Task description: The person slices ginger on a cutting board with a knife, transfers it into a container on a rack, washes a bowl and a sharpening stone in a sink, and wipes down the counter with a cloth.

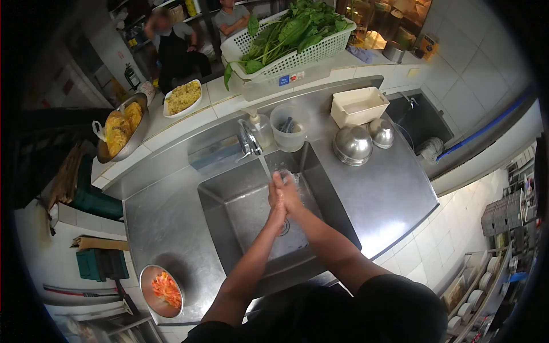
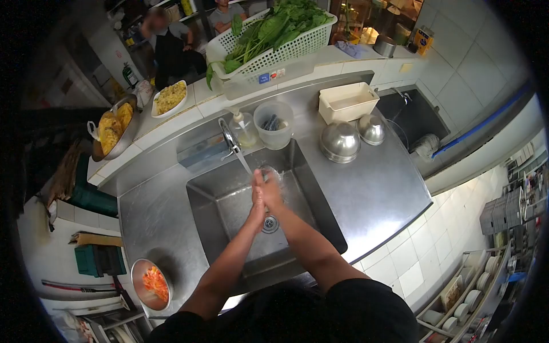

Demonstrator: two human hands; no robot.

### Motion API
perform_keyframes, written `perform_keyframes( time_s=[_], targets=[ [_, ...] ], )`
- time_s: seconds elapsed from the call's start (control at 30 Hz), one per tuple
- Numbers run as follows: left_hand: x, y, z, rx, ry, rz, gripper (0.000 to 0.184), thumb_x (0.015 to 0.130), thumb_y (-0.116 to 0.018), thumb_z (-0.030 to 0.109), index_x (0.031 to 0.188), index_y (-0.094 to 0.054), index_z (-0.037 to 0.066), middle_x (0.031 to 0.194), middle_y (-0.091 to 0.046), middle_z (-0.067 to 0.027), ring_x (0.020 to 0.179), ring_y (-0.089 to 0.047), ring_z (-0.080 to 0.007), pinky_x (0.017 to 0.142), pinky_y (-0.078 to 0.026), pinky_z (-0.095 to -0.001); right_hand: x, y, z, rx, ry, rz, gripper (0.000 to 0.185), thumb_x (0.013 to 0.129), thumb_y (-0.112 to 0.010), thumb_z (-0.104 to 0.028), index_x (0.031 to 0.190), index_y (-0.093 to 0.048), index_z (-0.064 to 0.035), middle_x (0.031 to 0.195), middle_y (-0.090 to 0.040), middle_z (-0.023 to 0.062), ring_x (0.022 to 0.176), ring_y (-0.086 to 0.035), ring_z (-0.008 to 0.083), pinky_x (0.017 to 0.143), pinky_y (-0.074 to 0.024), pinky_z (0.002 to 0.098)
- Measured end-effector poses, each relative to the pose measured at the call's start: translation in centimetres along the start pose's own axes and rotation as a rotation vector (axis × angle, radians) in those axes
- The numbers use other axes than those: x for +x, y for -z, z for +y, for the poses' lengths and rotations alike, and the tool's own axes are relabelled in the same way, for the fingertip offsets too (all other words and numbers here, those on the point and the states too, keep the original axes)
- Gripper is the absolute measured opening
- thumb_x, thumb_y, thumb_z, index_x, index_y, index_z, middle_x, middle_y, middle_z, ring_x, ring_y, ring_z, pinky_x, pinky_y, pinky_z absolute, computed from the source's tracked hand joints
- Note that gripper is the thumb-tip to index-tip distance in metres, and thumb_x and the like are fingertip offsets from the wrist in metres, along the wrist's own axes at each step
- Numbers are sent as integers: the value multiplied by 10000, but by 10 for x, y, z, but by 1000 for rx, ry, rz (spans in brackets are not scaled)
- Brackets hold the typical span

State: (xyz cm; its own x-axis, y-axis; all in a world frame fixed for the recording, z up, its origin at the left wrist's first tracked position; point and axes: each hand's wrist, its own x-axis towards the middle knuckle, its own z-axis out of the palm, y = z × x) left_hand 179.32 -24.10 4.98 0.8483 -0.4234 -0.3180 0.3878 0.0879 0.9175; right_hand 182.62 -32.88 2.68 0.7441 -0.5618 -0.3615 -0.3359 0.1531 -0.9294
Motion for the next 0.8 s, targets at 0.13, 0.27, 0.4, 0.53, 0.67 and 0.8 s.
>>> perform_keyframes(
  time_s=[0.13, 0.27, 0.4, 0.53, 0.67, 0.8],
  targets=[
    [34, 71, 17, 33, 198, 94, 704, 1067, -592, 370, 1675, -267, 229, 1339, -646, -179, 1074, -730, -312, 739, -658, -464, -32, 28, 17, -963, 608, -438, 506, 962, -646, -373, 1365, -635, -67, 1309, -681, 205, 1297, -613, 376, 1066, -458, 480],
    [36, 98, 8, 206, 362, -75, 716, 909, -494, 2, 1592, -424, 203, 1188, -705, -161, 900, -757, -275, 545, -639, -443, -7, 73, -36, -1682, 1128, -636, 657, 820, -733, -282, 1455, -586, -197, 1344, -607, 82, 1393, -481, 315, 1116, -388, 487],
    [42, 90, 20, 259, 481, -207, 765, 875, -490, -30, 1601, -433, 206, 1176, -712, -166, 879, -761, -280, 526, -635, -423, 10, 64, -40, -1359, 1549, -458, 669, 833, -725, -249, 1479, -559, -196, 1329, -620, 76, 1320, -550, 318, 1075, -441, 469],
    [36, 75, 38, 562, 249, -176, 793, 892, -488, -47, 1642, -385, 189, 1276, -697, -176, 972, -751, -283, 663, -645, -422, 7, 55, -24, -989, 895, -164, 630, 919, -715, -152, 1515, -512, -149, 1281, -660, 152, 1155, -656, 375, 951, -531, 491],
    [29, 49, 18, 538, -393, 198, 775, 901, -506, -73, 1643, -379, 111, 1378, -659, -190, 1205, -680, -312, 1052, -544, -420, 2, 36, 25, -142, -272, 70, 488, 942, -749, -266, 1395, -643, -116, 1272, -705, 233, 1134, -684, 438, 945, -560, 516],
    [30, 50, -23, 234, -277, 179, 637, 889, -582, -31, 1520, -492, -9, 1422, -647, -216, 1306, -634, -315, 1125, -472, -390, 18, 31, 104, -59, -227, 32, 395, 915, -767, -306, 1254, -732, -105, 1182, -743, 245, 1037, -725, 438, 909, -586, 494]
  ],
)
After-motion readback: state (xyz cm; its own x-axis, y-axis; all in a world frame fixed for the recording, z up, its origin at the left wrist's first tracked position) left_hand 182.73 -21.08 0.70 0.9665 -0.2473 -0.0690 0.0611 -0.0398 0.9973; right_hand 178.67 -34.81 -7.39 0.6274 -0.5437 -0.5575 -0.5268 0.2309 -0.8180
